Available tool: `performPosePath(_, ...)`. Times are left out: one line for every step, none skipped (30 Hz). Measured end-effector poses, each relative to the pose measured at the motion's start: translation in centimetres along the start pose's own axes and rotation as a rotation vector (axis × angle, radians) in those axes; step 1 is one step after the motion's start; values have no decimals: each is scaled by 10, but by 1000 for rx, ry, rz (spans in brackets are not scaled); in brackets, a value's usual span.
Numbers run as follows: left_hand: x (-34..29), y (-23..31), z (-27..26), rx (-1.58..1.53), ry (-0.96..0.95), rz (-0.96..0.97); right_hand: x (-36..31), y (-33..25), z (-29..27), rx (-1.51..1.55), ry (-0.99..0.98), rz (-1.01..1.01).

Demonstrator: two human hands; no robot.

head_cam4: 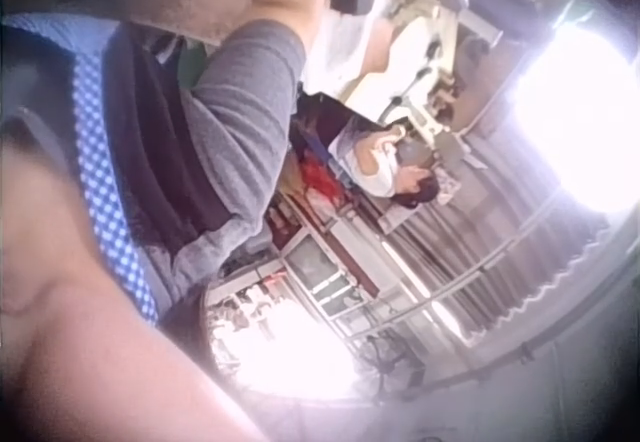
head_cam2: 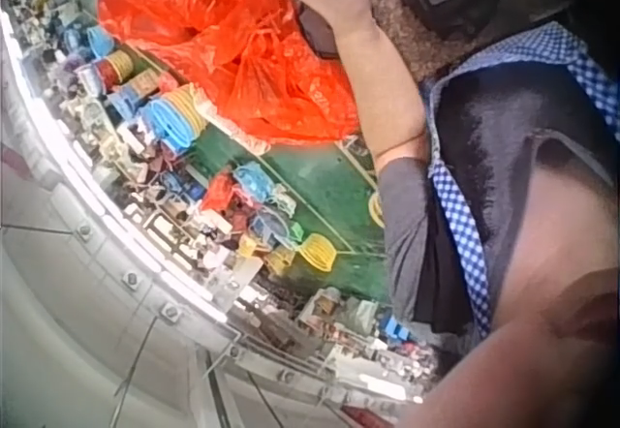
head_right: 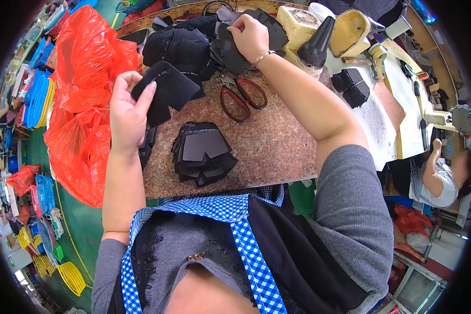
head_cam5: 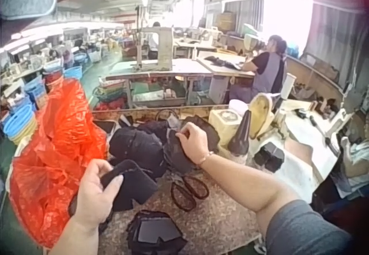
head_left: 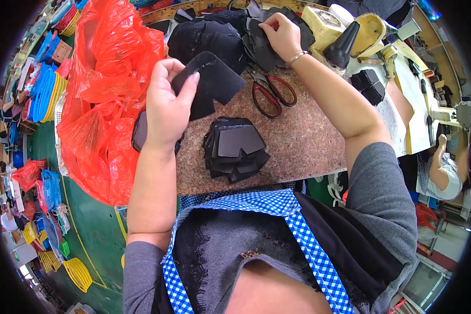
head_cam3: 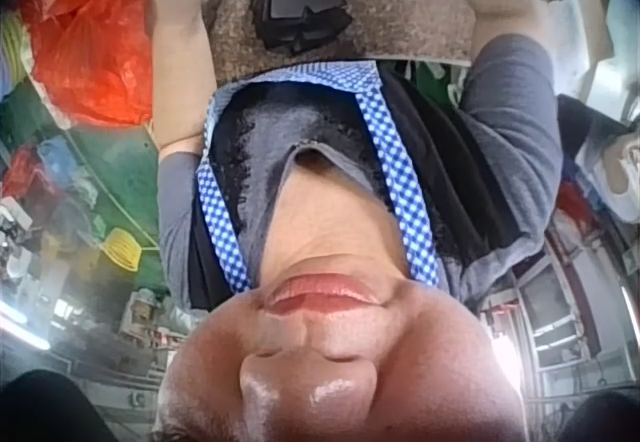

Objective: Sorting and stacking cut-out shoe upper components at a factory workbench.

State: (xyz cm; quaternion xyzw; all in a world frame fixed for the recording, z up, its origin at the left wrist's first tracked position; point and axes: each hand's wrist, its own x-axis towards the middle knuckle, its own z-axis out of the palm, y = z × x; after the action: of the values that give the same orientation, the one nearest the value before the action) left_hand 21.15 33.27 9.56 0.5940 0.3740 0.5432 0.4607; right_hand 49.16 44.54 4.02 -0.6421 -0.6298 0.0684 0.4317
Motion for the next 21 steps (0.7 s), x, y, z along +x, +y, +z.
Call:
performPosePath(-8,2,4,-20,-39,-22,-2,0,1,0,2,-1)
performPosePath(-17,3,9,-41,-78,-45,-3,3,5,47,21,99)
performPosePath(-26,6,14,-47,-199,-75,-4,7,7,93,39,199)
performPosePath(-39,2,18,-53,-297,-146,-6,7,9,96,36,197)
performPosePath(-50,-4,24,-36,-382,-202,-7,8,9,223,11,247)
performPosePath(-59,-3,23,228,-512,-259,-8,10,9,351,-14,296)
performPosePath(-68,-9,23,501,-512,-33,-8,9,6,350,-13,295)
performPosePath(-73,-15,25,770,-500,197,-9,9,2,556,-75,350)
performPosePath(-75,-20,22,770,-460,242,-9,9,-3,762,-138,404)
performPosePath(-73,-18,20,767,-463,241,-10,12,-8,760,-136,408)
performPosePath(-69,-14,18,776,-391,267,-10,16,-15,953,-251,422)
performPosePath(-65,-11,16,784,-319,293,-11,20,-23,1146,-367,433)
performPosePath(-59,-9,16,678,-273,275,-15,19,-33,1221,-462,449)
performPosePath(-55,-5,16,544,-248,131,-24,-3,-35,896,-369,288)
performPosePath(-53,-4,16,298,-210,-19,-38,-36,-33,579,-289,128)
performPosePath(-52,-2,16,47,-167,-168,-52,-57,-35,400,-321,-204)
performPosePath(-48,1,15,-178,-211,-276,-73,-88,-42,312,-396,-362)
performPosePath(-46,7,17,-202,-256,-357,-90,-109,-53,346,-604,-283)
performPosePath(-41,7,17,-198,-331,-401,-102,-117,-56,367,-640,-304)
performPosePath(-39,6,15,-195,-405,-445,-109,-121,-57,390,-675,-326)
performPosePath(-44,5,15,-198,-407,-458,-115,-114,-54,392,-680,-314)
